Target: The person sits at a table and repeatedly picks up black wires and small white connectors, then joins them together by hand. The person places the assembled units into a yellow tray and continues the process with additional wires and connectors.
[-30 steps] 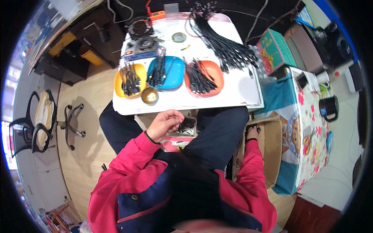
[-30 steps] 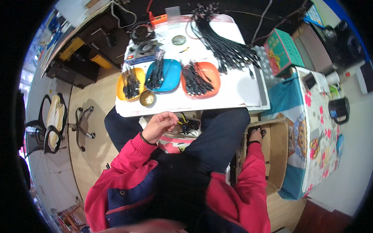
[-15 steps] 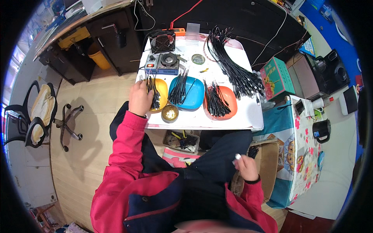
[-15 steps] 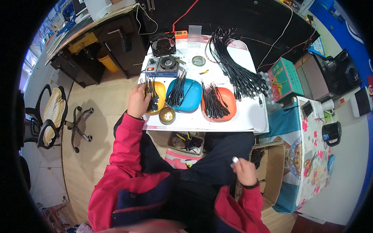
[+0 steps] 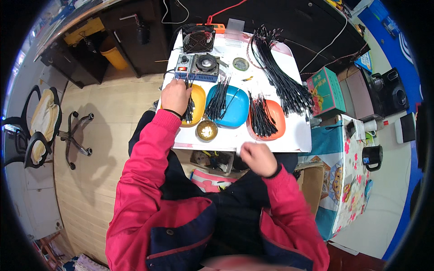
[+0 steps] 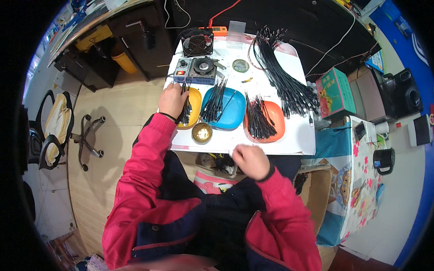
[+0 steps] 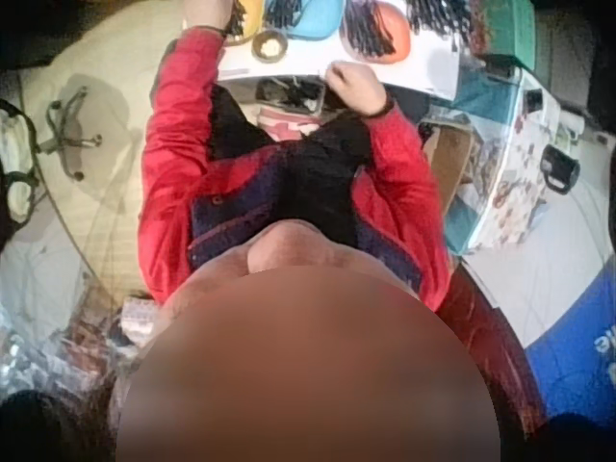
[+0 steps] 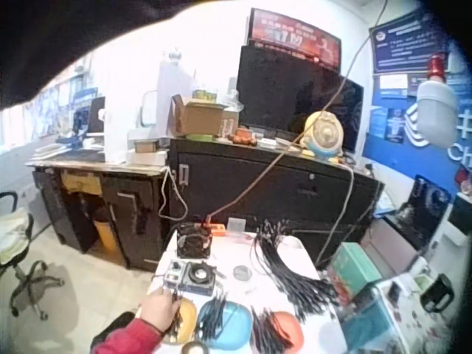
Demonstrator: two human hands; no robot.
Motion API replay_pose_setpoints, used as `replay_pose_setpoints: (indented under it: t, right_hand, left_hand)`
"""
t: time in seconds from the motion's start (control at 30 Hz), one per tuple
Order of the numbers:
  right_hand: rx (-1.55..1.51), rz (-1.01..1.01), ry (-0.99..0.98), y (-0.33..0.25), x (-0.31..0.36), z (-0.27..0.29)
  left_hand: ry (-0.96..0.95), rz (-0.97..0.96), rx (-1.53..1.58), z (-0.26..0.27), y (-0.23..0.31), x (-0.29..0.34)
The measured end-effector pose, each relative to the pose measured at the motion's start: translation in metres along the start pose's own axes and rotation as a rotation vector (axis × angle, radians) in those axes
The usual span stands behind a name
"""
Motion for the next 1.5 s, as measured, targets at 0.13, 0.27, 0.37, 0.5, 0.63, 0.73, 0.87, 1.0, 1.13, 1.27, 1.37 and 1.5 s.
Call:
replay_pose_setpoints:
  t: [0.13, 0.27, 0.37, 0.5, 0.63, 0.73, 0.87, 1.0, 1.13, 1.27, 1.37, 1.5]
  right_hand:
    - [0.212, 0.047, 0.196, 0.015, -0.083, -0.007]
    - [0.367, -0.054, 0.237, 0.037, -0.139, -0.035]
    - [0.422, -0.082, 0.391, 0.048, -0.154, -0.054]
    - [0.264, -0.196, 0.387, 0.061, -0.157, -0.066]
    - [0.101, -0.248, 0.394, 0.049, -0.154, -0.056]
    - [0.058, -0.082, 0.552, 0.021, -0.143, -0.037]
    - [0.047, 0.117, 0.692, -0.009, -0.124, -0.015]
    - [-0.038, 0.097, 0.73, -0.014, -0.088, 0.003]
    - [-0.533, -0.219, 0.436, -0.006, -0.028, 0.002]
    - [-0.749, -0.333, 0.246, -0.022, 0.022, -0.004]
    - [-0.832, -0.277, 0.207, -0.042, 0.04, 0.002]
    - [-0.775, -0.181, 0.191, -0.064, 0.052, 0.009]
  left_hand:
    - [-0.04, 0.118, 0.09, -0.002, -0.005, 0.008]
    - [-0.036, 0.158, 0.094, 0.0, -0.007, 0.022]
    - [-0.015, 0.145, 0.125, 0.002, -0.008, 0.032]
    - [0.017, 0.24, 0.163, 0.002, -0.014, 0.038]
    - [0.001, 0.289, 0.172, 0.004, -0.017, 0.036]
    - [0.191, 0.275, 0.329, 0.02, -0.013, 0.033]
    - [0.496, 0.075, 0.489, 0.053, -0.001, 0.021]
    - [0.068, 0.596, 1.286, 0.059, 0.014, 0.023]
    - [-0.215, 0.814, 1.555, 0.087, 0.051, 0.064]
    - [-0.354, 0.831, 1.54, 0.104, 0.093, 0.105]
    - [-0.404, 0.779, 1.573, 0.115, 0.116, 0.12]
    - [-0.411, 0.65, 1.529, 0.132, 0.133, 0.129]
Point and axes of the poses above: each hand's wrist, its own x-axis away from the middle knuckle, its own z-axis out of the back of the hand, y = z × x, the point moved 4 cm from there along -x, towards the middle knuckle, and after that the axes turned 15 degrees about y, right-handed, at the moved point
